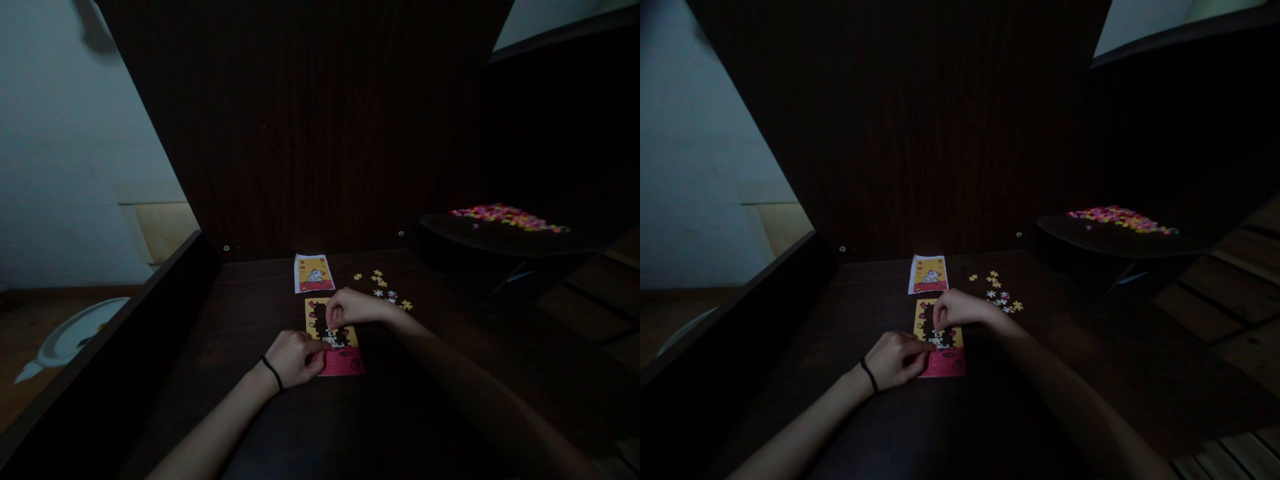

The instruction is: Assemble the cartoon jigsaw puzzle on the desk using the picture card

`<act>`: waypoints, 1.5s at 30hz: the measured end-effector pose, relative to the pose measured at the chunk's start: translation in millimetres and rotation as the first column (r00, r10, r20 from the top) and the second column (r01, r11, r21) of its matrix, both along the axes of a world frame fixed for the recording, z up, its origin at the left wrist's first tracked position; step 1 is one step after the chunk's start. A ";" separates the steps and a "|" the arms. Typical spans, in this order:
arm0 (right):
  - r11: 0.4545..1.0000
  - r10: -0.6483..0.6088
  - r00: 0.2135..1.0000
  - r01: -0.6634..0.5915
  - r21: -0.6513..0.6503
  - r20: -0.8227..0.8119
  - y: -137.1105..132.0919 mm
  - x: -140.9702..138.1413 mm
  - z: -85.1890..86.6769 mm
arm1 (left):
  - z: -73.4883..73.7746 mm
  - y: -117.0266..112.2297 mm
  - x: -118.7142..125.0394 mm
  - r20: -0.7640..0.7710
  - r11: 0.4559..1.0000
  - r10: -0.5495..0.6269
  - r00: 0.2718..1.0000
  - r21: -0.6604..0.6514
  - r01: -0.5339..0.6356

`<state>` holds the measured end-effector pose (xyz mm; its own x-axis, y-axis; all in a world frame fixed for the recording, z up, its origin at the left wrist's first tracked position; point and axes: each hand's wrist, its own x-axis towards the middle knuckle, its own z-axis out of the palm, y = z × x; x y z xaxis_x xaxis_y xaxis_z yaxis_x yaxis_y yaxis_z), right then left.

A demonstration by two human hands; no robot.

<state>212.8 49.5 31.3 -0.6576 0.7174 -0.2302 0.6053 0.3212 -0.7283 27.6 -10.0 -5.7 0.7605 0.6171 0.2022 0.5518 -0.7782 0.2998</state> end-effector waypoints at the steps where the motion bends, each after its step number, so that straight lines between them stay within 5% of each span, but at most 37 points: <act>1: 1.000 0.002 1.000 -0.002 -0.003 0.003 -0.3 -0.5 -0.2 | 0.1 0.0 0.0 -0.001 1.000 0.000 1.000 0.001 0.000; 45: 0.992 0.035 0.988 -0.053 0.116 0.149 -1.0 -8.7 0.7 | 0.7 -1.9 0.5 0.023 0.999 0.031 0.999 -0.041 -0.030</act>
